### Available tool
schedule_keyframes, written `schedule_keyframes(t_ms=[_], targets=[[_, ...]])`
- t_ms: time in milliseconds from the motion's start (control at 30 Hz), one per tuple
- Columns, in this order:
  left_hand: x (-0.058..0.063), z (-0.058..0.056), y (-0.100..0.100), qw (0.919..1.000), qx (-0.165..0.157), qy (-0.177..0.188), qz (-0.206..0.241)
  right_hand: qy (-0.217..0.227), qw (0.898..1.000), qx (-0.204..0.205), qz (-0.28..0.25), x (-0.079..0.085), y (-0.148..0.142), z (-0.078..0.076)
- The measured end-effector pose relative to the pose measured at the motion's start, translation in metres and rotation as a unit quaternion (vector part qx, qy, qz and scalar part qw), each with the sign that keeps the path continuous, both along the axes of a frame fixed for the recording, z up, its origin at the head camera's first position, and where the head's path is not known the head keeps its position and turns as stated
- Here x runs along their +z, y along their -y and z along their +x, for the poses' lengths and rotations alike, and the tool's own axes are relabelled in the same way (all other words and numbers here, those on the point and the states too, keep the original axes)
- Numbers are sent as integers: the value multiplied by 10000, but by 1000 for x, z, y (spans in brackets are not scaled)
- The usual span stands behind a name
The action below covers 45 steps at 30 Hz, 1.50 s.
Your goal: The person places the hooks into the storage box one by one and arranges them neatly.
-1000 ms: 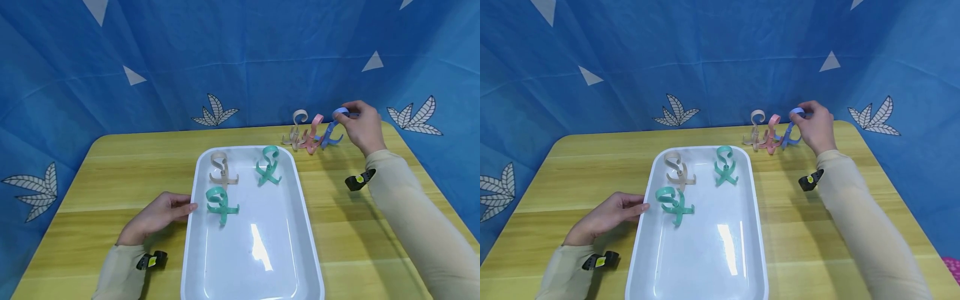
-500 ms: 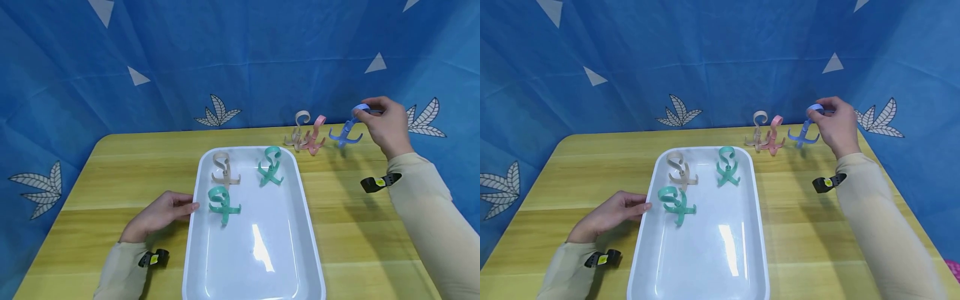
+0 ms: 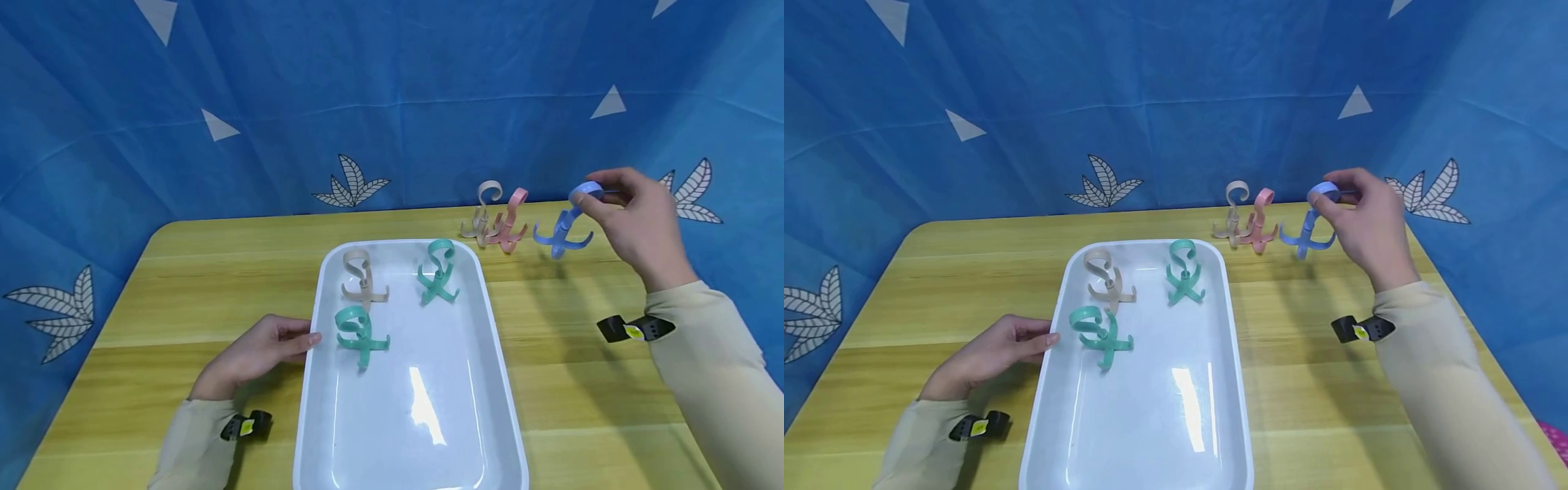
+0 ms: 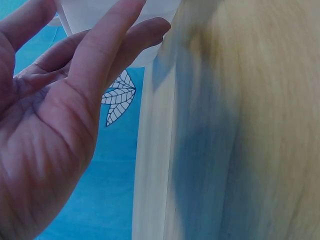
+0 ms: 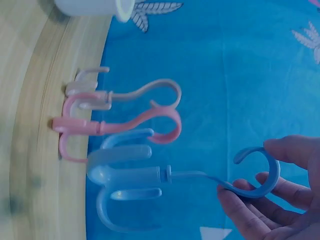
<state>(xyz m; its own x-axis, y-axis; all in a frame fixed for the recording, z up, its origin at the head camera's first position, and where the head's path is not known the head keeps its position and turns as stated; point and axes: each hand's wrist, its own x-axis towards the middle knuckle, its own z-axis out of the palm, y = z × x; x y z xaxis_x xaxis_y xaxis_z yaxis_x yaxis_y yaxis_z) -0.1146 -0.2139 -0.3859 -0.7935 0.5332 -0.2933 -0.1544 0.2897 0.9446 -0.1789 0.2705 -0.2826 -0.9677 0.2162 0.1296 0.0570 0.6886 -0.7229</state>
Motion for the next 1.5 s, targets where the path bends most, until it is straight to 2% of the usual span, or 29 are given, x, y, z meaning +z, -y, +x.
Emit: schedule_keyframes(t_ms=[167, 567, 933, 1100, 1333, 1500], targets=[[0, 0, 0, 10000, -24, 14, 23, -86, 9996, 169, 196, 2, 4, 11], [-1, -1, -1, 10000, 18, 15, -94, 3, 9984, 453, 346, 6, 11, 23], [0, 0, -1, 9999, 21, -38, -123, 215, 9952, 923, 237, 12, 21, 37], [1, 1, -1, 9998, 34, -53, -178, 303, 9947, 938, 278, 11, 22, 39], [1, 0, 0, 9998, 30, -81, -176, 202, 9929, 1167, 150, 12, 25, 45], [0, 0, 0, 9999, -5, -70, -140, 165, 9909, 1326, 142, 15, 31, 56]])
